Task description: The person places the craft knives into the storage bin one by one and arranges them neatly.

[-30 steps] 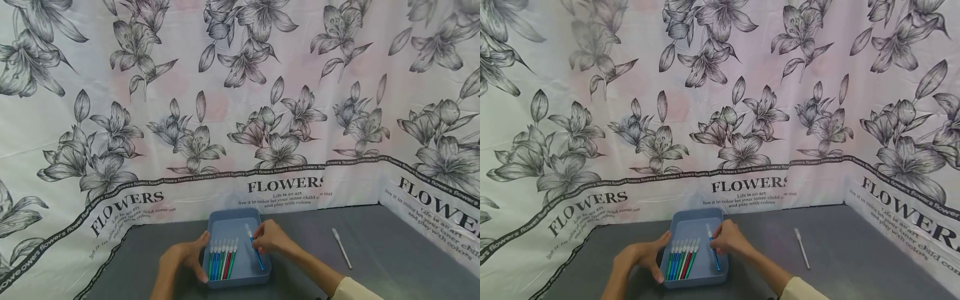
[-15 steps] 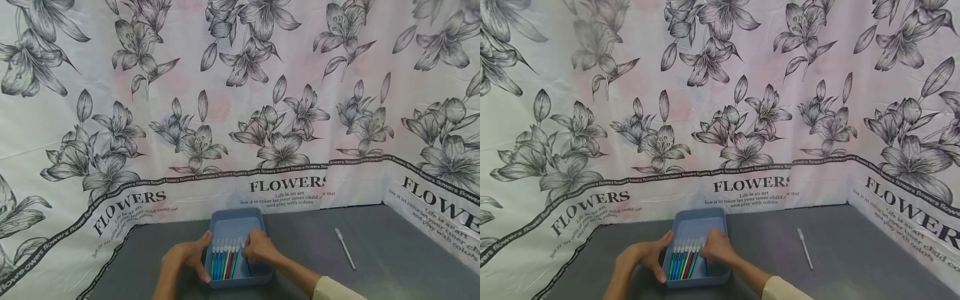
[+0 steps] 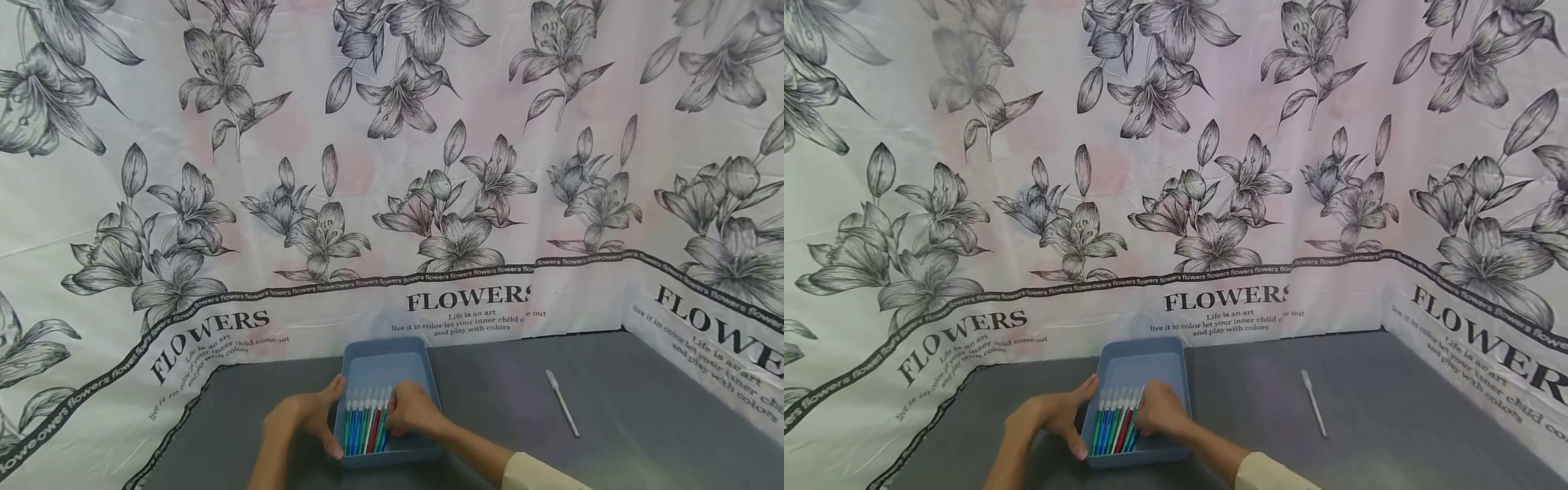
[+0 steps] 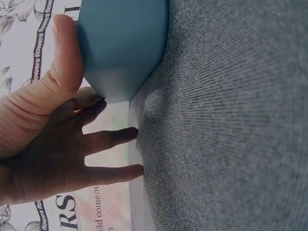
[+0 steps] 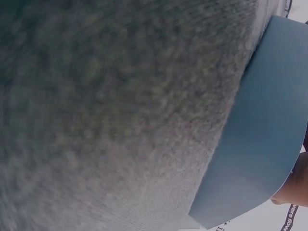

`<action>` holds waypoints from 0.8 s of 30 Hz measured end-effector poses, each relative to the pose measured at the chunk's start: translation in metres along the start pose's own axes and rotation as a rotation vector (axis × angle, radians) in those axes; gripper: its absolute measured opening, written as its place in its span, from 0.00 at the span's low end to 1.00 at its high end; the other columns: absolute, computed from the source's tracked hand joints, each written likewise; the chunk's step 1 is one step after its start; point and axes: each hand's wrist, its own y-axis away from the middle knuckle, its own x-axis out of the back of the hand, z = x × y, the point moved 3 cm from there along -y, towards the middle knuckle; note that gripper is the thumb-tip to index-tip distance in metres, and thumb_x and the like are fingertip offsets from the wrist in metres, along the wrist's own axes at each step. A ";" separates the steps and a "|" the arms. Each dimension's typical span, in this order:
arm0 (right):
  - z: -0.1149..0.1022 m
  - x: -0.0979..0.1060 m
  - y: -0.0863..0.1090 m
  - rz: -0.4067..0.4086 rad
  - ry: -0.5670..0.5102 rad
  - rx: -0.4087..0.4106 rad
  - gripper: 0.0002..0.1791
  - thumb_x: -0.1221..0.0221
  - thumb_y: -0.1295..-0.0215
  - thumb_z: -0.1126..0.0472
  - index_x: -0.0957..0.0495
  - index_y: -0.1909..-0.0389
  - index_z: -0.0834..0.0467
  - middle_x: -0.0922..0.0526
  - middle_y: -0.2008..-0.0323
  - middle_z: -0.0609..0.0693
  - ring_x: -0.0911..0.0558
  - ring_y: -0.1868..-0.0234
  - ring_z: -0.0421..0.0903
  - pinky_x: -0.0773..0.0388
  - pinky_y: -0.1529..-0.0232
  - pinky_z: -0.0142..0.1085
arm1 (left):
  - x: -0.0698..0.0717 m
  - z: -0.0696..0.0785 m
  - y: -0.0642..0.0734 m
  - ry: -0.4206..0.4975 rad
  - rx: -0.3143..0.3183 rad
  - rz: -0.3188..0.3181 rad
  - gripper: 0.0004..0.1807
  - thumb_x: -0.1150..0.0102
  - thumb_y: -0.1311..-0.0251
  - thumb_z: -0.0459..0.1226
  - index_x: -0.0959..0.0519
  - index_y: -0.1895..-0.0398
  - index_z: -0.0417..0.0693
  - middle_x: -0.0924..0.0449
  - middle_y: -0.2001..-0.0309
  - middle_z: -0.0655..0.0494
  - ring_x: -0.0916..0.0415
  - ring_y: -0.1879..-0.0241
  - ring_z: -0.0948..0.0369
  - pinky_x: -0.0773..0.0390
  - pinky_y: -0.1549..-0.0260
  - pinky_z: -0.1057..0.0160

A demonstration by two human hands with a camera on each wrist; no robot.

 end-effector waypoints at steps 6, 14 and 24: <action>-0.004 0.001 0.000 -0.029 -0.042 -0.035 0.08 0.40 0.60 0.78 0.25 0.82 0.63 0.23 0.82 0.53 0.20 0.82 0.48 0.21 0.80 0.35 | 0.001 0.000 0.000 0.012 -0.006 -0.002 0.70 0.23 0.76 0.52 0.59 0.28 0.53 0.64 0.27 0.50 0.50 0.33 0.44 0.45 0.41 0.40; 0.000 0.021 0.003 -0.064 -0.191 -0.082 0.05 0.41 0.52 0.74 0.27 0.74 0.67 0.23 0.78 0.57 0.20 0.80 0.49 0.21 0.78 0.39 | 0.000 0.000 0.002 0.008 -0.018 -0.001 0.69 0.24 0.74 0.53 0.59 0.28 0.53 0.64 0.27 0.50 0.51 0.33 0.45 0.45 0.41 0.40; 0.024 0.106 0.009 0.211 0.056 -0.122 0.06 0.38 0.50 0.67 0.23 0.71 0.64 0.21 0.78 0.52 0.21 0.82 0.45 0.22 0.79 0.38 | -0.002 -0.004 -0.002 0.016 0.006 0.001 0.73 0.24 0.80 0.55 0.61 0.27 0.57 0.65 0.27 0.52 0.50 0.34 0.44 0.45 0.42 0.38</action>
